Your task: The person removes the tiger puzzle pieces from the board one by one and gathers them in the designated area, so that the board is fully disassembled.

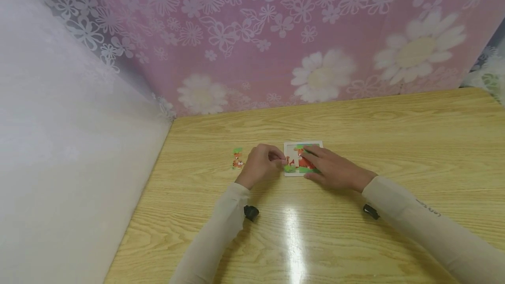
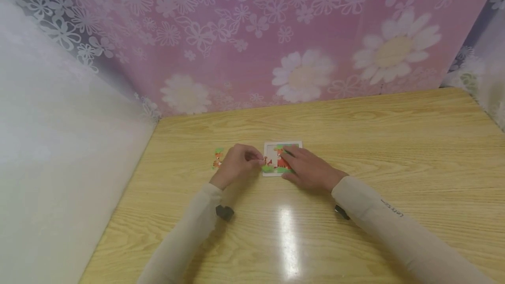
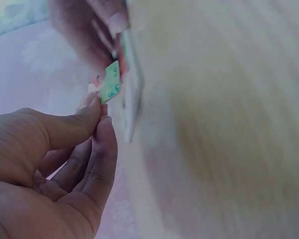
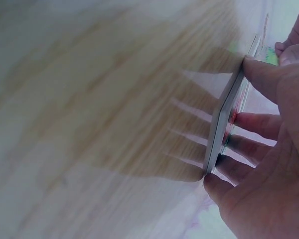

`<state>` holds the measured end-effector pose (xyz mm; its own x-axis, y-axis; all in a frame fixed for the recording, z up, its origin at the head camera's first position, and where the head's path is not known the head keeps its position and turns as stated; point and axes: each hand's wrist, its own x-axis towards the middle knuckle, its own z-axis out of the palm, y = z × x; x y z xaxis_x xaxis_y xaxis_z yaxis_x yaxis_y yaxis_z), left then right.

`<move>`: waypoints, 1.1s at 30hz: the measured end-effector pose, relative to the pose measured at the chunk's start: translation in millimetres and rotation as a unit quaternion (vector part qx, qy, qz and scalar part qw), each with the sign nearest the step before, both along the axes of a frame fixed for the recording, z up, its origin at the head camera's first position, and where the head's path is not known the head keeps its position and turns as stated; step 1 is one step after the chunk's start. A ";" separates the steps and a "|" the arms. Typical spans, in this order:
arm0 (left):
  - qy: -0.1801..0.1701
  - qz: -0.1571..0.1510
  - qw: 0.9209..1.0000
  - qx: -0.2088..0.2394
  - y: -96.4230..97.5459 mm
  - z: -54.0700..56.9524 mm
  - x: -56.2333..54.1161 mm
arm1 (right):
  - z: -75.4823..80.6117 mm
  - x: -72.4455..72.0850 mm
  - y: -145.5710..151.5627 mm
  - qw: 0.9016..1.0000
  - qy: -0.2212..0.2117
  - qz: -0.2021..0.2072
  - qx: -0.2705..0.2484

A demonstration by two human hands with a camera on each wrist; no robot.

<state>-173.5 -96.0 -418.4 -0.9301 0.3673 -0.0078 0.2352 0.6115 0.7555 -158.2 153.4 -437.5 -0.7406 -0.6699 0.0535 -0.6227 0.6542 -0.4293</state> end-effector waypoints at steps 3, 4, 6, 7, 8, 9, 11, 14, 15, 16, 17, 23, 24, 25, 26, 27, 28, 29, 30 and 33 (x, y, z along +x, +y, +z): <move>0.010 0.009 1.000 -0.009 -9.1 4.2 -0.8 | 0.8 0.6 -0.4 1.000 0.002 0.000 -0.002; 0.011 0.012 1.000 -0.013 -12.9 5.8 -0.9 | 0.9 0.8 -0.4 1.000 0.004 0.002 -0.003; 0.009 0.019 1.000 -0.019 -21.7 7.6 -1.2 | 0.9 1.0 0.0 1.000 0.007 0.004 -0.004; 0.009 0.023 0.999 -0.023 -26.5 8.3 -1.3 | 1.1 1.2 0.0 1.000 0.008 0.005 -0.005; 0.008 0.025 0.999 -0.028 -31.5 8.7 -1.4 | 1.0 1.3 0.2 1.000 0.009 0.006 -0.006; 0.007 0.028 0.999 -0.031 -36.6 9.4 -1.3 | 0.9 1.4 0.4 1.000 0.012 0.008 -0.007; 0.005 0.033 0.999 -0.037 -46.8 10.8 -1.0 | 0.3 1.4 1.3 1.000 0.016 0.011 -0.010; -0.005 0.046 0.998 -0.039 -61.4 14.0 0.3 | -0.2 1.5 1.5 1.000 0.022 0.014 -0.014; -0.008 0.050 0.998 -0.036 -66.0 14.9 0.7 | -0.5 1.4 1.6 1.000 0.023 0.015 -0.015; -0.012 0.055 0.998 -0.034 -70.4 16.0 1.2 | -0.7 1.4 1.8 0.999 0.026 0.016 -0.017; -0.015 0.059 0.998 -0.031 -74.6 17.0 1.9 | -0.6 1.3 1.6 0.999 0.027 0.017 -0.018; -0.034 0.086 0.995 -0.024 -95.8 19.3 4.4 | -1.1 0.6 2.1 0.999 0.036 0.026 -0.021; -0.037 0.090 0.995 -0.027 -98.9 19.1 4.7 | -1.3 0.5 2.3 0.999 0.037 0.027 -0.021; -0.039 0.096 0.994 -0.030 -101.9 19.0 5.1 | -1.3 0.4 2.4 0.999 0.038 0.027 -0.022; -0.040 0.100 0.994 -0.033 -104.9 18.3 5.2 | -1.4 0.3 2.5 0.999 0.038 0.028 -0.022; -0.040 0.103 0.993 -0.036 -107.8 18.0 5.7 | -1.4 0.3 2.6 0.999 0.039 0.028 -0.022; -0.041 0.106 0.993 -0.038 -110.6 17.5 6.1 | -1.4 0.2 2.6 0.999 0.039 0.029 -0.022; -0.043 0.107 0.993 -0.040 -113.2 16.9 6.5 | -1.5 0.3 2.7 0.999 0.039 0.028 -0.022; -0.046 0.107 0.992 -0.040 -115.7 16.5 7.3 | -1.4 0.3 2.7 0.999 0.038 0.029 -0.022; -0.058 0.104 0.992 -0.035 -121.6 15.6 9.5 | -0.8 0.4 2.8 0.999 0.038 0.029 -0.023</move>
<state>-164.0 -217.7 -402.7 -0.9771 0.1613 -0.1390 0.0111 0.6903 0.7235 -157.8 156.2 -438.4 -0.6936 -0.7067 0.1399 -0.6907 0.5972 -0.4079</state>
